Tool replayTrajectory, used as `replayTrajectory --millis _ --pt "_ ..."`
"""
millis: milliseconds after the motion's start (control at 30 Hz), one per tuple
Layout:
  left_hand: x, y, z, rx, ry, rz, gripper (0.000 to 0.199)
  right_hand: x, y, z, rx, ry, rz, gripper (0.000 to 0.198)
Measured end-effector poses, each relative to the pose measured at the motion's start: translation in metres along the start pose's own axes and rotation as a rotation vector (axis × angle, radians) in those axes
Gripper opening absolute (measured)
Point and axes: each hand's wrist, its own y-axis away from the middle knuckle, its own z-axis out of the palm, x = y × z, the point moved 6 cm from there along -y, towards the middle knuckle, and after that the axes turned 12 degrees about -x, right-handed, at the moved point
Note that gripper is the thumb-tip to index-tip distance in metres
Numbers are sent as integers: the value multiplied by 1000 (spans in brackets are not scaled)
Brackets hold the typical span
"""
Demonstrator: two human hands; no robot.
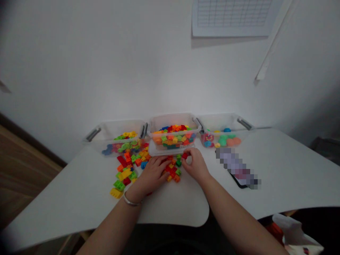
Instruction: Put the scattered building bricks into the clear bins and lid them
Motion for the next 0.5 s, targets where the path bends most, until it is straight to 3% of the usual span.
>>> replayTrajectory --millis 133,300,500 --pt "-1 0 1 -8 -5 -4 43 -20 -8 -19 155 81 -120 17" --pt "-2 0 1 -10 2 -3 44 -27 -25 -45 311 106 -79 19" --pt "-3 1 2 -2 5 2 44 -20 -64 -64 320 103 -64 19"
